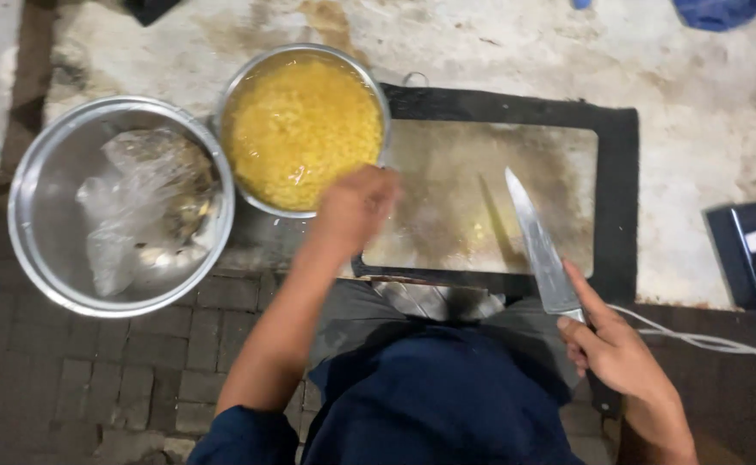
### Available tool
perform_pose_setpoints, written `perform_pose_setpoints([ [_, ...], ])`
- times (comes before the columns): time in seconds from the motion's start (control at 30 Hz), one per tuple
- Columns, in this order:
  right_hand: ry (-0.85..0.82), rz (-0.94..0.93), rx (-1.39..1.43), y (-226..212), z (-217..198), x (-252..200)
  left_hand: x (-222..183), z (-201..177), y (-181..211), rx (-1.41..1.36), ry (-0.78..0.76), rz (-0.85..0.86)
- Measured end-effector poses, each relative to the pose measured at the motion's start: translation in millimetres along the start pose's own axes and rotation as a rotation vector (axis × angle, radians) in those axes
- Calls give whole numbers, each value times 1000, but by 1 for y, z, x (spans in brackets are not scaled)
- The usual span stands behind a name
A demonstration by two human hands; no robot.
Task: Slicing small pieces of an ingredient on a cutting board and adding them to a bowl of corn and liquid.
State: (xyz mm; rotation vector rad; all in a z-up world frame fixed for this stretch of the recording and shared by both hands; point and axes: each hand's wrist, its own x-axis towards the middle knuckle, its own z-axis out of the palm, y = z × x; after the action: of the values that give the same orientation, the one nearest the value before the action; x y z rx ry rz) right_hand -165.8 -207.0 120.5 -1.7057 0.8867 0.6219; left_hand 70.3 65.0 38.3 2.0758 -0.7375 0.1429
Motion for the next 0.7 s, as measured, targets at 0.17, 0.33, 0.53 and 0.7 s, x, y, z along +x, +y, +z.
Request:
perform_pose_setpoints([
  [0.17,-35,67,83,46,4,-2,-28,103,37,121,-442,275],
  [0.33,-97,55,137,63,21,3,-32,121,56,168,-475,170],
  [0.53,-191,-78,213,57,50,21,-45,116,41,167,-336,184],
  [0.7,-284,-276,155,26,63,26,-29,56,27,-3,-34,265],
])
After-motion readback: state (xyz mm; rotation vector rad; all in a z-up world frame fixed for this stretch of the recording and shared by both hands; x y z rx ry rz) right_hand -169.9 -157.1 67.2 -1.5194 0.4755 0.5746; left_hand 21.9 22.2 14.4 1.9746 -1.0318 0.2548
